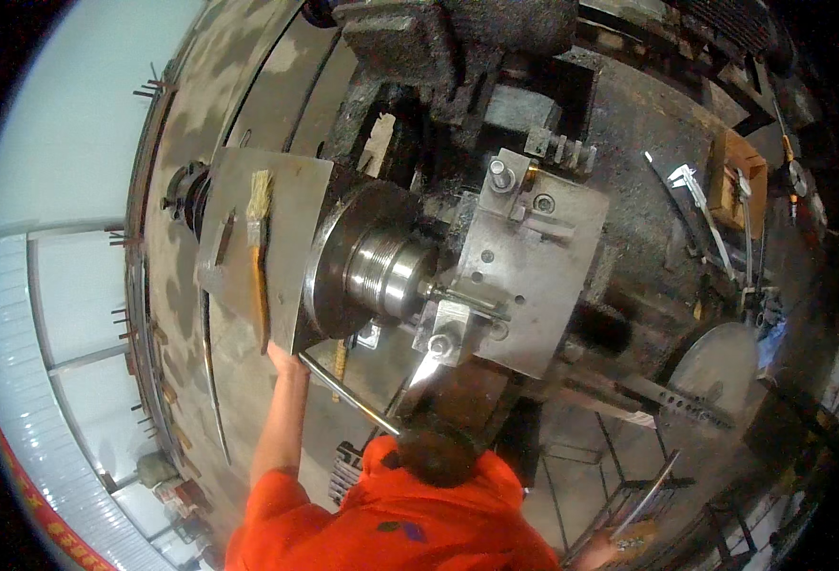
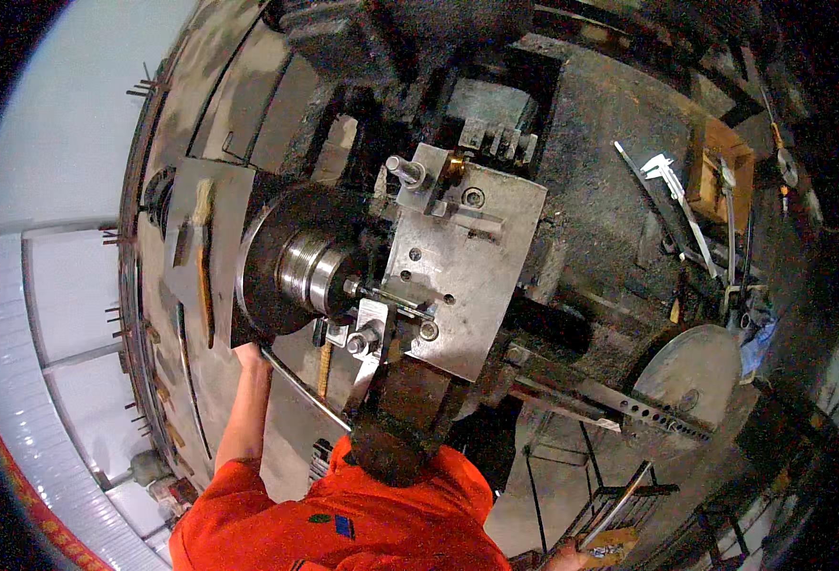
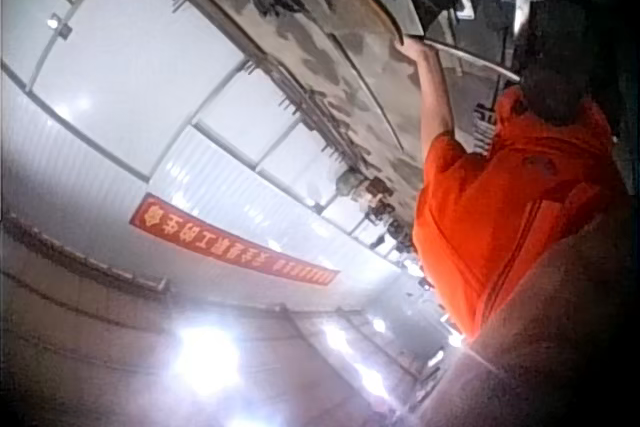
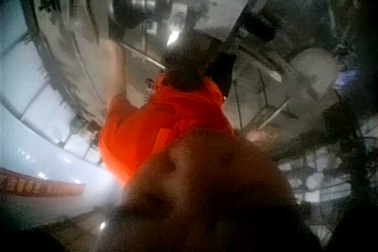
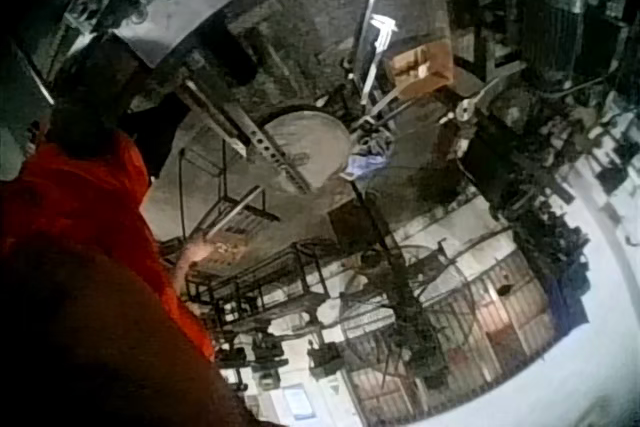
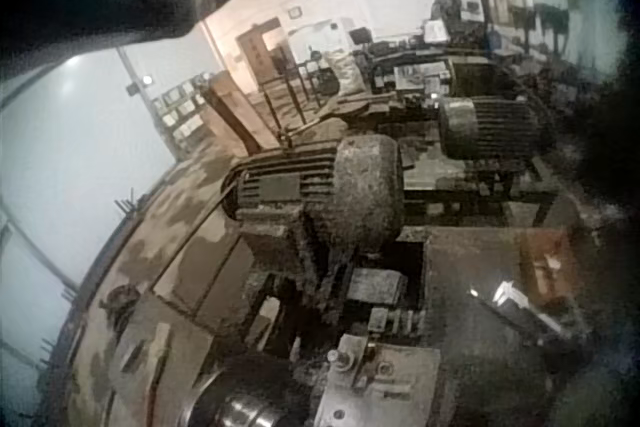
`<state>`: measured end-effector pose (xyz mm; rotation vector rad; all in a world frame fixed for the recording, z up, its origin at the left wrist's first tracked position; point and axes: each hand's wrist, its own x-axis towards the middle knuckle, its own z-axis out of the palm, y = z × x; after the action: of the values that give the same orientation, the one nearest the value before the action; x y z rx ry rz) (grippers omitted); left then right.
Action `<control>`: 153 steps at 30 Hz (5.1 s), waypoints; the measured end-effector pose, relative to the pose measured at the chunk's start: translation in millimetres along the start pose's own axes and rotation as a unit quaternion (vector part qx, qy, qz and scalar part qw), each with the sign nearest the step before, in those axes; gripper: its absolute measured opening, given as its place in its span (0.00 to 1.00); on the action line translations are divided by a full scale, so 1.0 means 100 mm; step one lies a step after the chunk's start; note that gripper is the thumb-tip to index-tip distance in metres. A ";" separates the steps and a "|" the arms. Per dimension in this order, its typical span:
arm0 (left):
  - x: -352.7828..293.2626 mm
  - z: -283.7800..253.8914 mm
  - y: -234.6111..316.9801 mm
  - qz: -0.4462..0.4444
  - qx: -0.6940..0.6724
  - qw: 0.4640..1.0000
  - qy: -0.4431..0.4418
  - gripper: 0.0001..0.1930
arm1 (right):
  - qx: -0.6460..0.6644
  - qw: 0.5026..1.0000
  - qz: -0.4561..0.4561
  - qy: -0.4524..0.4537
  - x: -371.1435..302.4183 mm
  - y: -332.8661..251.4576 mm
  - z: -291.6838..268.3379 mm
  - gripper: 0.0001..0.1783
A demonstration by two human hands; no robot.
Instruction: The person uses a dial caliper to measure a small cylindrical metal part in a workshop setting. They manipulate the caliper jaws to fit the object and read the dial gauge to determine dimensions.
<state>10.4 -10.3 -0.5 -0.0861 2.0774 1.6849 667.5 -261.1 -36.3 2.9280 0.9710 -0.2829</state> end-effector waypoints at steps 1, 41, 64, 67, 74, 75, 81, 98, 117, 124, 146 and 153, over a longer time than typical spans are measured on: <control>0.02 -0.01 -0.02 0.007 0.015 1.000 0.015 0.19 | -0.020 0.998 -0.056 -0.006 0.00 0.13 0.04 0.18; -0.02 0.07 0.06 0.040 -0.022 0.997 -0.064 0.24 | 0.068 0.976 0.152 -0.142 0.31 0.42 0.25 0.17; 0.05 -0.10 -0.03 0.063 -0.032 0.992 -0.103 0.23 | 0.062 0.991 0.056 -0.102 1.11 0.49 0.05 0.11; 0.05 -0.06 -0.06 0.049 -0.079 0.992 -0.087 0.20 | 0.039 0.996 0.057 -0.057 1.79 0.41 -0.25 0.11; -0.19 0.12 0.05 0.013 0.006 0.999 0.046 0.16 | 0.077 0.990 0.091 -0.076 1.53 0.37 -0.18 0.09; -0.16 0.09 0.03 0.021 0.007 0.999 0.045 0.16 | 0.086 0.988 0.099 -0.083 1.36 0.39 -0.09 0.09; 0.15 -0.17 -0.13 0.042 -0.020 0.999 -0.010 0.16 | 0.138 0.969 0.160 -0.131 0.47 0.43 0.32 0.09; -0.12 0.08 0.13 0.012 -0.077 0.997 -0.004 0.11 | 0.052 0.989 -0.109 -0.082 0.29 0.17 0.36 0.07; 0.13 -0.59 0.18 -0.016 0.070 0.956 -0.286 0.20 | -0.150 0.986 0.070 0.012 1.57 -0.87 -0.88 0.19; 0.93 -0.76 -0.85 0.046 0.268 0.925 -0.265 0.08 | -0.088 0.990 0.112 0.012 1.25 -0.84 -0.74 0.21; 1.02 -0.52 -1.19 0.375 0.672 0.569 -0.289 0.10 | -0.058 0.995 0.072 -0.021 1.33 -0.88 -0.80 0.24; 0.19 -0.92 0.17 0.335 0.356 0.854 -0.177 0.16 | -0.074 0.994 0.076 -0.012 1.53 -0.79 -0.87 0.22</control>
<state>-40.2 -88.6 20.7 1.2062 2.4118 0.9778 754.4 -99.7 21.6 2.8366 0.7260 -0.2291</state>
